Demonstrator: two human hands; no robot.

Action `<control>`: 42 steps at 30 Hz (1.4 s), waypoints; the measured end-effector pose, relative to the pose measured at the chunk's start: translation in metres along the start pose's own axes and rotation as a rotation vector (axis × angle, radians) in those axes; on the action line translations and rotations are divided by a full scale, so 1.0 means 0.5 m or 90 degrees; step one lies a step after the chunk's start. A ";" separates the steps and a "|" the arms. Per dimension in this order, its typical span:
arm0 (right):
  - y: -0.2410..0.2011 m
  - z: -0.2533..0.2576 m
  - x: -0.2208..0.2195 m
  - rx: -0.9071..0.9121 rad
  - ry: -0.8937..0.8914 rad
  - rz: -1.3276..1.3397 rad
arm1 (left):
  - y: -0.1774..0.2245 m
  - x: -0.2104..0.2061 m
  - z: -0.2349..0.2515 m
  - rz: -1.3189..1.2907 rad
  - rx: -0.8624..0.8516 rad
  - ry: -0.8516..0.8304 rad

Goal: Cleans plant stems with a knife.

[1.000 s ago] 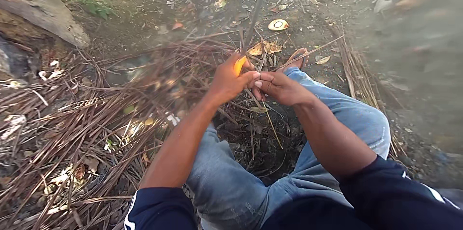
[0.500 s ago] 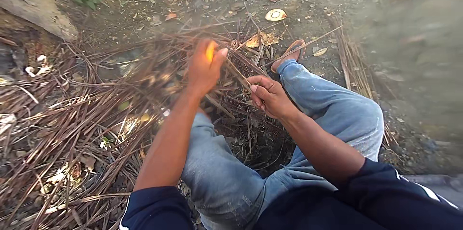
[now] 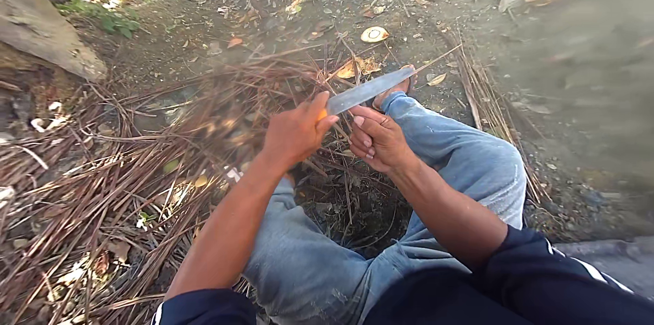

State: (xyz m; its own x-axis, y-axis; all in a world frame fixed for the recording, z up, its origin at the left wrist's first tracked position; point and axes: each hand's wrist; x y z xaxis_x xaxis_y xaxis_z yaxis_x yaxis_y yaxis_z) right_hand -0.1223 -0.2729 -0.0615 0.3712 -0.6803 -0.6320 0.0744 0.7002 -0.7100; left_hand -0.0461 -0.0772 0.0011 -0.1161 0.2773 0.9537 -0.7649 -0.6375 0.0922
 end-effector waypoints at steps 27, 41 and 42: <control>0.001 -0.004 0.003 -0.029 -0.031 0.195 | 0.006 -0.019 -0.011 -0.054 -0.052 -0.069; -0.026 -0.012 0.009 -0.060 -0.125 0.247 | -0.039 0.017 -0.003 -0.125 0.094 -0.045; -0.025 -0.014 0.012 -0.063 -0.131 0.249 | -0.041 0.016 -0.005 -0.129 0.102 -0.042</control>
State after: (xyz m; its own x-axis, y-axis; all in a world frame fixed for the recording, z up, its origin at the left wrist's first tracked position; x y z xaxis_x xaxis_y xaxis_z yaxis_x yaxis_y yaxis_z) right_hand -0.1276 -0.2872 -0.0585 0.5315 -0.3044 -0.7905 -0.1928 0.8652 -0.4628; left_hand -0.0328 -0.0601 0.0061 0.0749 0.3666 0.9274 -0.6578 -0.6808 0.3222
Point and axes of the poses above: each hand's wrist, its own z-axis towards the middle knuckle, its own x-axis out of the back of the hand, y = z × x, and after that the axes turned 9 degrees about -y, right-handed
